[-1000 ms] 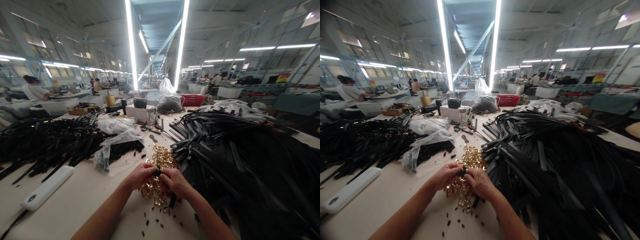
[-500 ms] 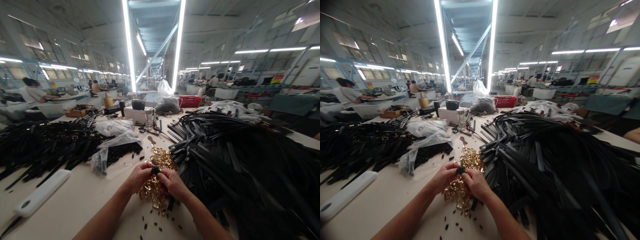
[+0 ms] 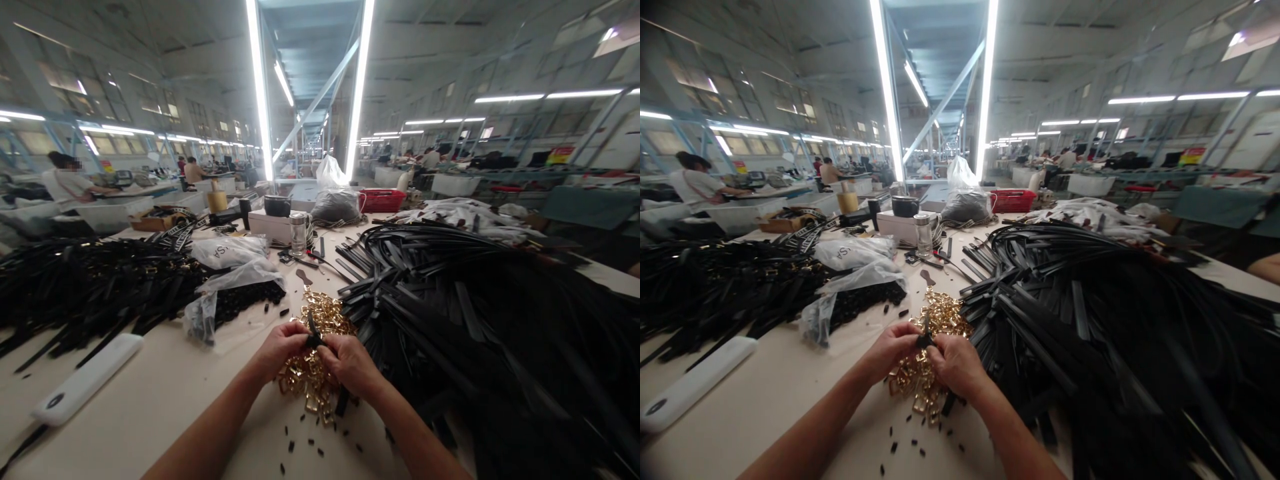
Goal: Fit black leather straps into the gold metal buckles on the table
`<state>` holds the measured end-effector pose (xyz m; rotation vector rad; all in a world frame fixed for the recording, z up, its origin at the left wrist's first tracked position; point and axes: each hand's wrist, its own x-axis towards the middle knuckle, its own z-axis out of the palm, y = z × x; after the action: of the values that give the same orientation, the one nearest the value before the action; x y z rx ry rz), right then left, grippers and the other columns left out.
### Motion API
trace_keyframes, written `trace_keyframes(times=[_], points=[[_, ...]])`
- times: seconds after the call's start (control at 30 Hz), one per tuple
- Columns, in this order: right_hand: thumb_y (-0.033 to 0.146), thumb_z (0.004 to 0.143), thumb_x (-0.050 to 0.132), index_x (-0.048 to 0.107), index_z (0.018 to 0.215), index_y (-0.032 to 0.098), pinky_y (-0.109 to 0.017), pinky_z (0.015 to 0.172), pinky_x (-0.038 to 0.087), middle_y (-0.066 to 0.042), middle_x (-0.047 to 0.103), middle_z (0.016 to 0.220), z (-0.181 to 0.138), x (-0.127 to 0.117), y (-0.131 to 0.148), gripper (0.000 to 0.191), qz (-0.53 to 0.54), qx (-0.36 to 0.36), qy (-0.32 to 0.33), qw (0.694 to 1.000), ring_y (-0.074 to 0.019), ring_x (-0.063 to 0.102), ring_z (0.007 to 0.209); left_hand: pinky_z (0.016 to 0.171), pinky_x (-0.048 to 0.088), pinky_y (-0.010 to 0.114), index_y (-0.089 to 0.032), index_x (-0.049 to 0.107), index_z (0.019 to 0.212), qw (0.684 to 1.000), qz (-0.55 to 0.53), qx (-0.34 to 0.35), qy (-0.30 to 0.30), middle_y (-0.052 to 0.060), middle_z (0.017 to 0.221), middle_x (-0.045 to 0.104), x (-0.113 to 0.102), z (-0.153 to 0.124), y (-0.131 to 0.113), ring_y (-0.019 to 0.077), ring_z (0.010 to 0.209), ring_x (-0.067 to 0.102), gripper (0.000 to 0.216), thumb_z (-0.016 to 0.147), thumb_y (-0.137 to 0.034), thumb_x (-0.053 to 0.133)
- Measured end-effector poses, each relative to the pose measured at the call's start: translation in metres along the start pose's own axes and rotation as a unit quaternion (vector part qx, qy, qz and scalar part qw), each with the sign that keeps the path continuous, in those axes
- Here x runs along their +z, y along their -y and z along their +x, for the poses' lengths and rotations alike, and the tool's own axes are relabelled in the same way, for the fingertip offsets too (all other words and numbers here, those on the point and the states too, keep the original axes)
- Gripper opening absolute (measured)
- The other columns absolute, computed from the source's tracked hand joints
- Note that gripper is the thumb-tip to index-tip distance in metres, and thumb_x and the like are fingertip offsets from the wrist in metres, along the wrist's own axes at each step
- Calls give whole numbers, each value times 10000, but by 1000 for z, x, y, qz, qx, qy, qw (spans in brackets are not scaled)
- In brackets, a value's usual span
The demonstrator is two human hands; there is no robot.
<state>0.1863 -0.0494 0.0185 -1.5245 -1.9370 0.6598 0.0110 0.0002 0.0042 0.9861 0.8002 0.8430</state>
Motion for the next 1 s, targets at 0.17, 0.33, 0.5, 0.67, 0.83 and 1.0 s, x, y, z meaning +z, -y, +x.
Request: trace_keyframes(times=[0.17, 0.33, 0.5, 0.67, 0.83, 1.0], points=[[261, 842, 491, 599, 697, 172, -220, 542, 284, -10, 605, 638, 1, 0, 1, 202, -31, 4, -23, 999, -115, 490, 572, 623, 458, 226, -116, 688, 769, 1000, 9, 5, 8, 51, 744, 695, -2, -1, 0, 113, 623, 604, 277, 606, -296, 821], [286, 857, 477, 565, 665, 182, -227, 533, 283, -5, 589, 612, -1, 7, 3, 236, -20, -3, -46, 999, -115, 476, 552, 619, 460, 232, -120, 696, 750, 999, 34, 34, -5, 42, 713, 692, -2, -1, 0, 121, 616, 595, 287, 575, -297, 837], [348, 870, 464, 502, 617, 195, -218, 493, 299, 15, 538, 544, -1, 13, 5, 298, 52, 19, -58, 997, -110, 454, 501, 686, 470, 254, -118, 698, 757, 999, 6, 32, -8, 52, 744, 700, 4, 0, 5, 138, 669, 614, 291, 566, -285, 840], [322, 883, 448, 540, 683, 181, -208, 496, 357, 9, 569, 588, 1, 12, -2, 261, 154, 26, -9, 988, -109, 508, 514, 676, 463, 259, -130, 701, 737, 1000, -17, 2, -12, 46, 744, 699, 9, -2, 4, 138, 665, 614, 288, 540, -281, 849], [251, 847, 468, 604, 810, 165, -206, 504, 415, 10, 586, 652, 0, 14, -5, 165, 248, 40, 52, 967, -117, 534, 557, 694, 465, 272, -124, 730, 753, 996, 87, 33, -6, 61, 745, 712, 6, -3, 1, 154, 668, 615, 277, 555, -293, 827], [200, 820, 465, 610, 785, 157, -208, 565, 430, -5, 616, 698, 1, 19, -6, 156, 207, 23, 24, 978, -132, 560, 640, 623, 458, 259, -151, 730, 722, 988, 140, 63, -19, 37, 682, 692, 6, 1, 10, 148, 613, 591, 199, 564, -252, 795]])
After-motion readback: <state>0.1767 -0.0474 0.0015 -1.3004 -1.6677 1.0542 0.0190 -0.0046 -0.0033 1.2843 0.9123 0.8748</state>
